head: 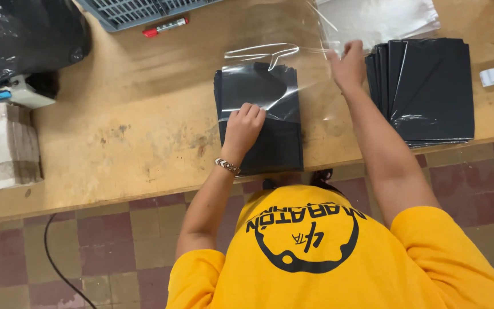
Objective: Folding black plastic bags and inserting them into clear plastic sleeves for packaging
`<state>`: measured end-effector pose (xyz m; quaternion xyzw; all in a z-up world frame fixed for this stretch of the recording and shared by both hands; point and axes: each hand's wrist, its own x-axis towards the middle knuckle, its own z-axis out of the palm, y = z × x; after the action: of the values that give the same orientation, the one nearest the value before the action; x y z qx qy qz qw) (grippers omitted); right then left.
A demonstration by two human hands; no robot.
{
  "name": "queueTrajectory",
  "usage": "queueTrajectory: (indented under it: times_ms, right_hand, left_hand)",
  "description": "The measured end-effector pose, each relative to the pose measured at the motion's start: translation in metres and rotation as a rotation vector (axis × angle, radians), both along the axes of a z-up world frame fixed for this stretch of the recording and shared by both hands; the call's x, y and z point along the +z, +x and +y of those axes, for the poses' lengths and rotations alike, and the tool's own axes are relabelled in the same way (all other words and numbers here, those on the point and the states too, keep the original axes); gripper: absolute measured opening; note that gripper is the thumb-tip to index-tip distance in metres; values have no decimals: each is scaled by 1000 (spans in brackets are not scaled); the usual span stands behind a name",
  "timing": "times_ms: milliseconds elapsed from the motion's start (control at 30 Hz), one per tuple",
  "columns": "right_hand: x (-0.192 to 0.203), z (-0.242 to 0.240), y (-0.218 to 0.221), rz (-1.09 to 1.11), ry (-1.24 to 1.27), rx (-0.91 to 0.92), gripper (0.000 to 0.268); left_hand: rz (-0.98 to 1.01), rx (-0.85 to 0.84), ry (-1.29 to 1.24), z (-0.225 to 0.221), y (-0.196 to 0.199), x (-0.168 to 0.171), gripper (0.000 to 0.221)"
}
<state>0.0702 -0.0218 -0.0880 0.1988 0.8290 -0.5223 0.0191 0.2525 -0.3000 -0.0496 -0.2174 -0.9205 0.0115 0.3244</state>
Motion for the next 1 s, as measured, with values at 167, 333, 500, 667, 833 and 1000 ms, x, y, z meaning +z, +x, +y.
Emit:
queueTrajectory:
  times_ms: [167, 333, 500, 667, 833, 1000]
  right_hand:
    - [48, -37, 96, 591, 320, 631, 41]
    - [-18, -50, 144, 919, 700, 932, 42]
    - [-25, -43, 137, 906, 666, 878, 20]
    - [-4, -50, 136, 788, 593, 942, 33]
    - [-10, -62, 135, 807, 741, 981, 19]
    - [-15, -46, 120, 636, 614, 1144, 18]
  left_hand:
    - [-37, 76, -16, 5, -15, -57, 16]
    - [-307, 29, 75, 8, -13, -25, 23]
    - [-705, 11, 231, 6, -7, -3, 46]
    - [-968, 102, 434, 4, -11, -1, 30]
    - [-1078, 162, 533, 1, -10, -28, 24]
    - [-948, 297, 426, 4, 8, -10, 9]
